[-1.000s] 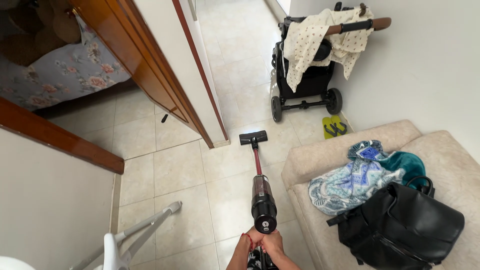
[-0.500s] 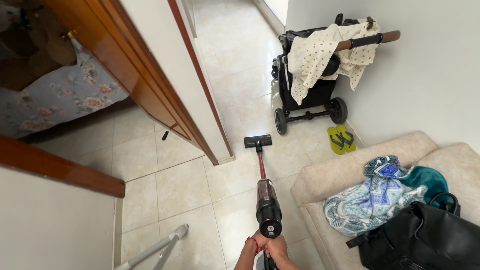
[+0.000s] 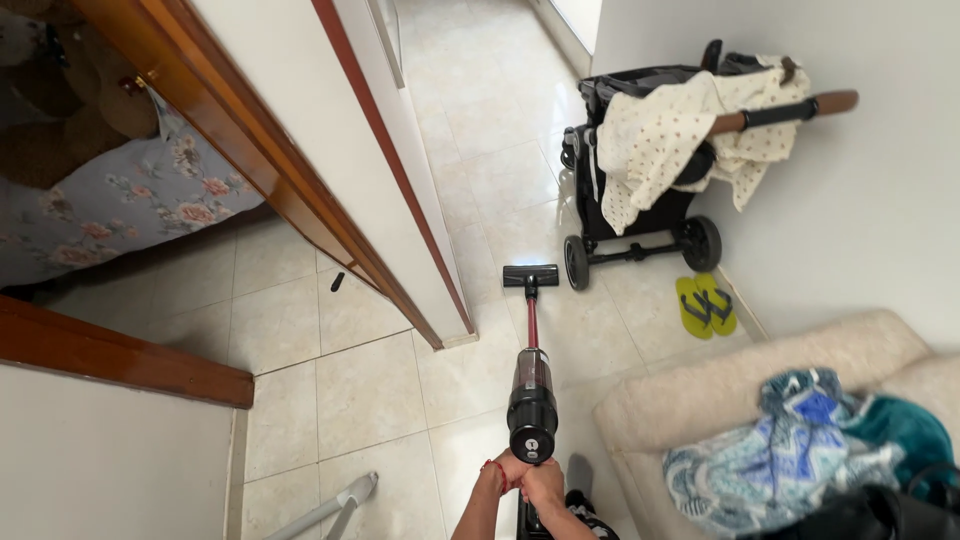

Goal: The person vacuums the tiled floor in a hallway and continues into a utility area, moving the vacuum head across the floor and around a stroller and a high chair.

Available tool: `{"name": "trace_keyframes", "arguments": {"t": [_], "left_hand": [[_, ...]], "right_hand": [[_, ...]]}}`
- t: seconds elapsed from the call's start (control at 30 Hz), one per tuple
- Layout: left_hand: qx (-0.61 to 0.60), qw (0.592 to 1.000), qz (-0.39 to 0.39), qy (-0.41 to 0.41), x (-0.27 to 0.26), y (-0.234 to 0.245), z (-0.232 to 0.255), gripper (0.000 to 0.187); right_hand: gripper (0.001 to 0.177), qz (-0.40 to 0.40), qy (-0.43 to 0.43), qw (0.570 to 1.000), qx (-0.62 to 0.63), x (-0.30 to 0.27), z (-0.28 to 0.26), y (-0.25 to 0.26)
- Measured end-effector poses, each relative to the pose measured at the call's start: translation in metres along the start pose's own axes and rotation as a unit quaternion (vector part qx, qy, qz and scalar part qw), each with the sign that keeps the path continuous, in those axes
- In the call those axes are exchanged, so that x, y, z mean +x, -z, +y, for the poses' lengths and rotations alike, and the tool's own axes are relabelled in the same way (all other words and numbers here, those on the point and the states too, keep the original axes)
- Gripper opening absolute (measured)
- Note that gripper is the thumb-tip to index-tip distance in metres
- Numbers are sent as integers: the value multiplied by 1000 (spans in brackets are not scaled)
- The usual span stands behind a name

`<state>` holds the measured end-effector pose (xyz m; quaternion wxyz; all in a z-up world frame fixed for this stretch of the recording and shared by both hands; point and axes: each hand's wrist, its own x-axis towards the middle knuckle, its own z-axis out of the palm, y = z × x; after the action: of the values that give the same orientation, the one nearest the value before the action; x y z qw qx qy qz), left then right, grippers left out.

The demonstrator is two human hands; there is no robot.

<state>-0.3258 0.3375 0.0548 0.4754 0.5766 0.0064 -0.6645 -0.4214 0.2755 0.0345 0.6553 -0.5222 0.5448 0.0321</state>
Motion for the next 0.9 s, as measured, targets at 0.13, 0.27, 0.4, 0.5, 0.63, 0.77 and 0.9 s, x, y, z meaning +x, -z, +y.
{"name": "trace_keyframes", "arguments": {"t": [0.13,0.27,0.4,0.5,0.63,0.77,0.9], "left_hand": [[-12,1000,11,-8,36,-2,43,35],[-20,1000,23,-2,58,-22,89,35],[-28,998,56,13,78,-25,129,43],[-26,996,89,0,88,-34,154,43],[-9,994,105,-26,119,-32,180,41],[-24,995,93,-32,143,-24,211,43],[-40,996,80,-20,157,-15,262,43]], "right_hand": [[15,8,-17,999,-41,22,-57,19],[11,16,-12,999,-50,46,-102,36],[18,-23,-14,997,-70,72,-141,50],[15,-32,-15,997,-66,89,-163,59],[20,-56,4,997,-44,133,-176,64],[17,-58,8,997,-43,151,-218,66],[12,-33,-5,999,-24,178,-257,62]]}}
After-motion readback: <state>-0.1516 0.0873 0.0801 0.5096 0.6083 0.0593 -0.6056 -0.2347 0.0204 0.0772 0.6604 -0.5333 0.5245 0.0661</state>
